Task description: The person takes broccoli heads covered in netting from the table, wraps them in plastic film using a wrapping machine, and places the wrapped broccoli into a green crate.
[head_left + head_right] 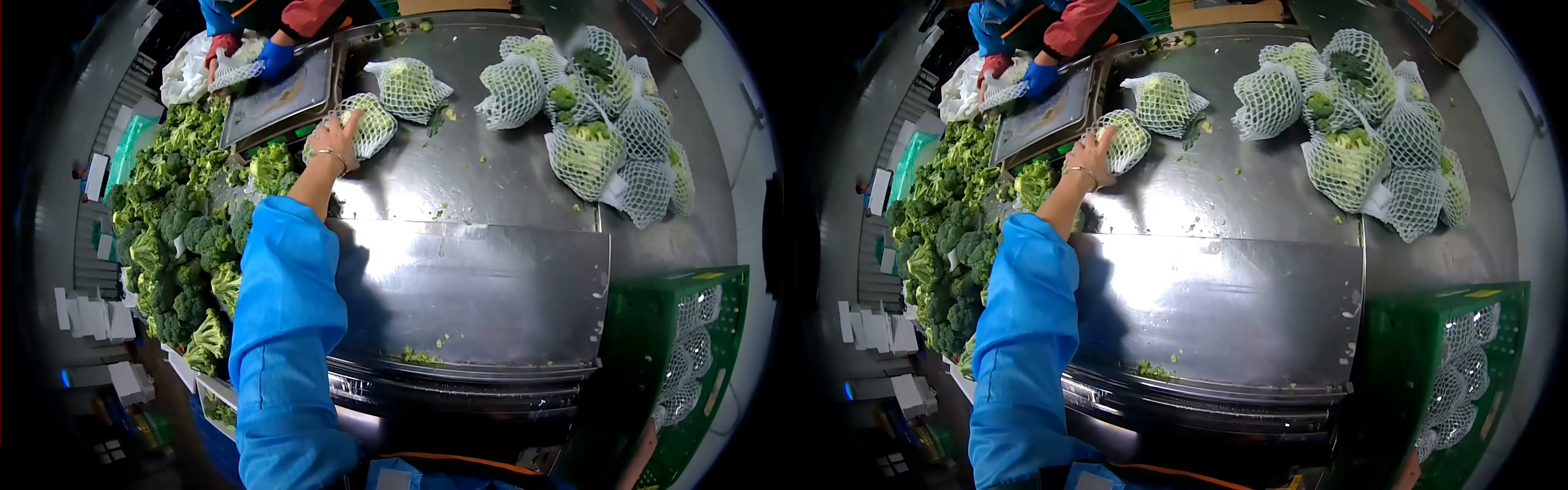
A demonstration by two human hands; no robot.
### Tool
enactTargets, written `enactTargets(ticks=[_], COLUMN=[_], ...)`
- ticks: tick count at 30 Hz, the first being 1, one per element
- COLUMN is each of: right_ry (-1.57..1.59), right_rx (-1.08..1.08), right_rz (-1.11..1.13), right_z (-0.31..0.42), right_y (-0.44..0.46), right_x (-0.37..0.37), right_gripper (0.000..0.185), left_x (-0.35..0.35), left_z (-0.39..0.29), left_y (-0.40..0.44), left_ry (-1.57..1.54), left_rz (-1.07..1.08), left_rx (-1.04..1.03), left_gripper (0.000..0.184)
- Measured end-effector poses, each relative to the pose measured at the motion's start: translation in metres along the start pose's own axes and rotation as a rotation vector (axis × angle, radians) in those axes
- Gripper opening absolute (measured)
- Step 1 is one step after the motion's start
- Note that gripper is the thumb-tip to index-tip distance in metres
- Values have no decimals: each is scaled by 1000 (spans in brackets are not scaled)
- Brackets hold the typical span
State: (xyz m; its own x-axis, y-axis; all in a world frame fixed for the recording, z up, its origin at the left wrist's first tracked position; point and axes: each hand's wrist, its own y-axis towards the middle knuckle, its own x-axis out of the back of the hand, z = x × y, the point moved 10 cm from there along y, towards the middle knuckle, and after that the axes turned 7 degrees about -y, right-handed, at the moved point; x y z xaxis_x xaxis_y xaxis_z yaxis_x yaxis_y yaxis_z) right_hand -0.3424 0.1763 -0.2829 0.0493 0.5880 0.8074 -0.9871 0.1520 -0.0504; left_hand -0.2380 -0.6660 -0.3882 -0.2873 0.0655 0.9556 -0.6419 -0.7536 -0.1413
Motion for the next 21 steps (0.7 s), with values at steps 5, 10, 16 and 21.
enactTargets(ticks=[5,10,16,21], right_ry=[54,-36,767,516], right_rx=[67,393,436,354], right_rz=[211,-382,981,1093], right_z=[4,88,339,366], right_y=[12,-23,-157,-115], right_x=[-27,46,-183,-310], right_gripper=[27,26,56,60], left_x=[54,191,211,201], left_z=[-9,-8,-57,-82], left_y=[-29,-146,-290,-378], left_ry=[-189,-322,-428,-822], left_rz=[-91,-343,-358,-417], left_rx=[-177,-268,-186,-449], left_gripper=[91,90,94,94])
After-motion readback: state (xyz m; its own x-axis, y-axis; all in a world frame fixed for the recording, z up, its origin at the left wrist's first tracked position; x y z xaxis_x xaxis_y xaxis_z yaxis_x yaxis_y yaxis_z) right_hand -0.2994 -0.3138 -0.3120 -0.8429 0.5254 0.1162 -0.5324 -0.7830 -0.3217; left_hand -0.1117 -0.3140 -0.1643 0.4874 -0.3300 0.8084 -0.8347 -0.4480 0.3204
